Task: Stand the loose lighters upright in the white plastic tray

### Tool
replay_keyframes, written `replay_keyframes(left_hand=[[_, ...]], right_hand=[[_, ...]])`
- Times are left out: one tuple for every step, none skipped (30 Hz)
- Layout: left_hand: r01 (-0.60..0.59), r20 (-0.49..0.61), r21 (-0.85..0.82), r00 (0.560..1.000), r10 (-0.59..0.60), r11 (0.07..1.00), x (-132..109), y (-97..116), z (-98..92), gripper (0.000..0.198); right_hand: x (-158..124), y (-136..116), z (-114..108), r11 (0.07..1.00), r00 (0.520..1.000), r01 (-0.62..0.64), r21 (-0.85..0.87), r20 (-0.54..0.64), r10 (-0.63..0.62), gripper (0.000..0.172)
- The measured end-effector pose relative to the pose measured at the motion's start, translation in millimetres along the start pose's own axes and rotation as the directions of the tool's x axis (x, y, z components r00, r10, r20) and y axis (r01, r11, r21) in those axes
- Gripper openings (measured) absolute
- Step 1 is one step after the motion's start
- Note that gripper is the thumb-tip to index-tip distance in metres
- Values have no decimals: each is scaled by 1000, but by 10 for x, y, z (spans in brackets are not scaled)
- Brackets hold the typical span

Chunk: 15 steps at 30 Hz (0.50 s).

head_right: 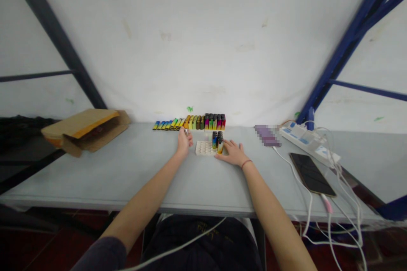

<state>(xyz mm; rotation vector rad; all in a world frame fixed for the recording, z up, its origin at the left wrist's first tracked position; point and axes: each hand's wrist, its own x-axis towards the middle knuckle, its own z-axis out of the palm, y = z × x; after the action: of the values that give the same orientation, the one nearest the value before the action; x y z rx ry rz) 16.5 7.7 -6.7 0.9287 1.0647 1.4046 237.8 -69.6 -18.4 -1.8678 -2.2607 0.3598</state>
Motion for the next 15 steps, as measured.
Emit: replay_keyframes(left_hand=[[-12, -10, -12, 1000, 12, 1000, 5, 6, 6, 39], [-36, -12, -12, 999, 36, 999, 6, 8, 14, 36], [-77, 0, 6, 997, 77, 997, 4, 7, 23, 31], [-134, 32, 42, 991, 132, 990, -2, 2, 32, 26], [-209, 78, 96, 976, 202, 973, -10, -5, 40, 21], [-301, 134, 159, 950, 281, 940, -22, -12, 47, 18], [-402, 198, 223, 911, 363, 888, -36, -17, 53, 16], [-501, 265, 279, 860, 436, 819, -53, -19, 59, 15], [-590, 334, 321, 803, 494, 741, -71, -18, 64, 15], [-660, 406, 345, 746, 528, 667, -91, -16, 69, 15], [-709, 478, 352, 698, 534, 612, -112, -14, 76, 17], [-738, 546, 344, 660, 516, 581, -133, -15, 83, 20], [-751, 605, 329, 633, 484, 572, -152, -20, 91, 24], [-755, 651, 314, 613, 449, 576, -169, -30, 100, 27], [-755, 685, 304, 597, 418, 581, -182, -47, 109, 29]], right_hand=[[1, 1, 1, 1000, 1000, -3, 1, 2, 3, 64], [2, 2, 2, 1000, 1000, -4, 3, 5, 4, 64], [2, 3, 4, 1000, 1000, -5, 5, 8, 5, 64], [3, 5, 6, 1000, 1000, -5, 5, 10, 5, 64], [4, 8, 7, 1000, 1000, -5, 5, 11, 5, 65], [5, 11, 9, 1000, 1000, -6, 5, 12, 6, 65], [7, 14, 11, 1000, 1000, -7, 5, 11, 7, 66], [8, 17, 12, 1000, 1000, -8, 5, 10, 8, 66], [10, 20, 14, 1000, 1000, -8, 4, 9, 8, 66], [11, 23, 17, 1000, 1000, -7, 5, 7, 7, 66], [12, 26, 19, 1000, 1000, -6, 6, 6, 6, 66], [13, 28, 22, 1000, 1000, -6, 8, 4, 6, 66], [13, 29, 26, 1000, 1000, -4, 10, 3, 4, 66], [13, 30, 29, 1000, 1000, -2, 13, 1, 2, 66], [13, 30, 32, 1000, 1000, 0, 15, -3, 0, 65]])
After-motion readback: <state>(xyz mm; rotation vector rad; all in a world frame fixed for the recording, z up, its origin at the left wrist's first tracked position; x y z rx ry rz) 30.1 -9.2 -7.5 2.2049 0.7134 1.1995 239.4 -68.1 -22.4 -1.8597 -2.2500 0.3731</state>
